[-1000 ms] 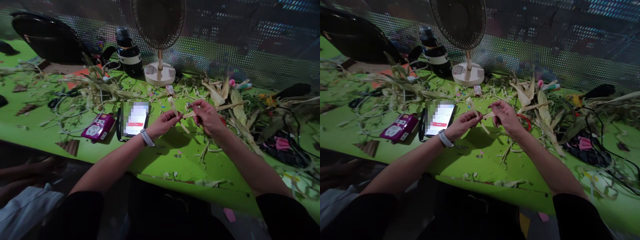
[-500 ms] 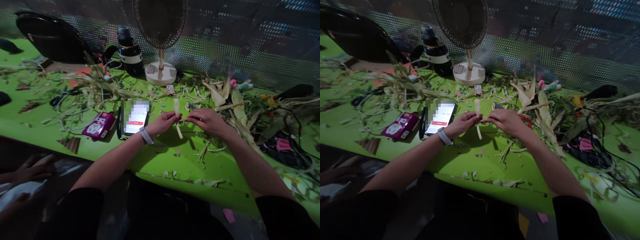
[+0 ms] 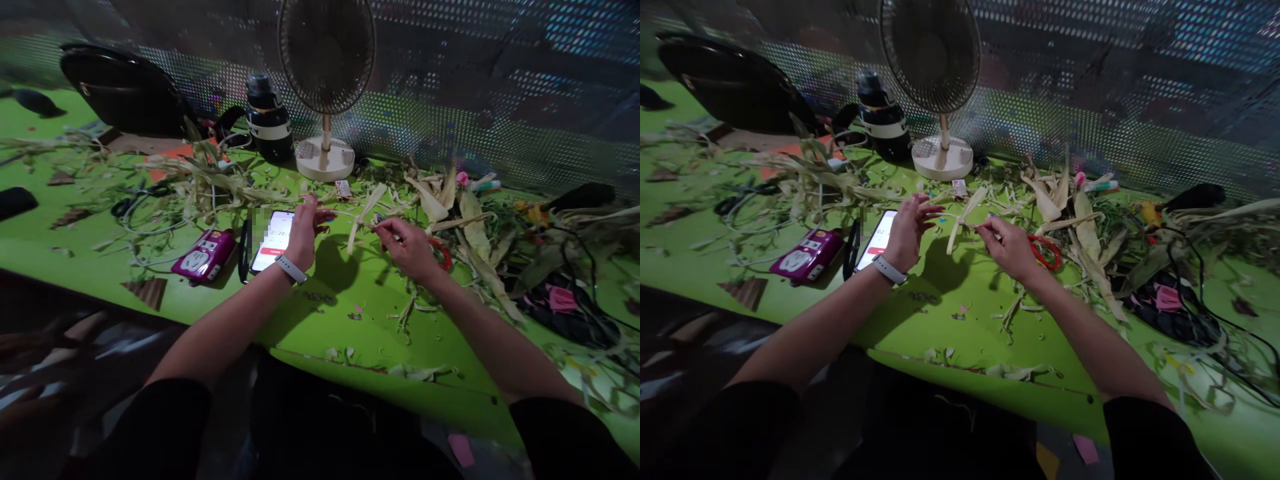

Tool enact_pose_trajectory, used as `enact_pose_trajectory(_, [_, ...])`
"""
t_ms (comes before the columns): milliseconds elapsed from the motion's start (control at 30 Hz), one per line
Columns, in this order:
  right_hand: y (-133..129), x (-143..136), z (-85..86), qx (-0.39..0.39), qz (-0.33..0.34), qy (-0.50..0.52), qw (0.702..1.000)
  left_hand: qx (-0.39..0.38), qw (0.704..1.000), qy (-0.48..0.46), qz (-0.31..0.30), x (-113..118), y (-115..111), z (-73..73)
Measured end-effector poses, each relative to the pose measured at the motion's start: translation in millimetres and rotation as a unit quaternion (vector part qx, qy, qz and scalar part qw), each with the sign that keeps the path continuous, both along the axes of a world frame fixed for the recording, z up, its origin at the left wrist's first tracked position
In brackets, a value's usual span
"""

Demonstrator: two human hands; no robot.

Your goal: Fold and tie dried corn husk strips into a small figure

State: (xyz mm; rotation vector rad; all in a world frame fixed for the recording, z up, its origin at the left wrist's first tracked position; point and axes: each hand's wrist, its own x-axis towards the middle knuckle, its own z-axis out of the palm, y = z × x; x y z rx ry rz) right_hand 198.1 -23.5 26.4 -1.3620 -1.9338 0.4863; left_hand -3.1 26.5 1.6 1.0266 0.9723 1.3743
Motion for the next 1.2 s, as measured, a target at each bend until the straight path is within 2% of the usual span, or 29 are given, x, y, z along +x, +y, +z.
enact_pose_trajectory(33, [0,-2,-3.3,0.011,-0.009,0.000,1.000,-0.036,0.999,-0.012,-0.002,1,1,-2.2])
enact_pose_trajectory(100, [0,-4,-9.3,0.040,-0.024,-0.010,0.999,-0.073,0.996,-0.008,-0.060,5,-2,-5.1])
enact_pose_trajectory(200, [1,-7,-14.7,0.081,-0.016,-0.026,0.996,0.009,0.990,0.008,-0.143,9,-12,-4.4])
enact_pose_trajectory(267, [1,-6,-14.9,0.068,0.018,-0.016,0.997,0.048,0.982,0.001,-0.184,10,-18,-1.7])
enact_pose_trajectory(367, [1,-3,-11.6,-0.056,0.055,0.085,0.993,0.073,0.973,-0.009,-0.218,10,-23,1.9])
enact_pose_trajectory(467, [3,0,-7.8,-0.231,0.054,0.240,0.941,0.096,0.954,0.010,-0.284,9,-25,3.3])
enact_pose_trajectory(533, [4,-2,-6.6,-0.296,0.040,0.283,0.911,0.116,0.938,0.028,-0.326,9,-27,3.6])
enact_pose_trajectory(567, [4,-4,-6.5,-0.308,0.029,0.286,0.907,0.123,0.932,0.038,-0.340,10,-28,3.8])
enact_pose_trajectory(733, [4,-10,-7.8,-0.281,-0.015,0.297,0.913,0.116,0.928,0.042,-0.352,13,-33,6.1])
enact_pose_trajectory(933, [-1,-13,-5.2,-0.249,-0.001,0.295,0.922,0.059,0.933,0.005,-0.356,13,-40,9.4])
enact_pose_trajectory(1100, [0,-16,-2.6,-0.225,0.005,0.289,0.930,0.066,0.924,0.032,-0.375,13,-43,9.2])
enact_pose_trajectory(1200, [1,-12,-2.2,-0.251,0.023,0.308,0.917,0.094,0.935,0.041,-0.338,12,-39,6.3])
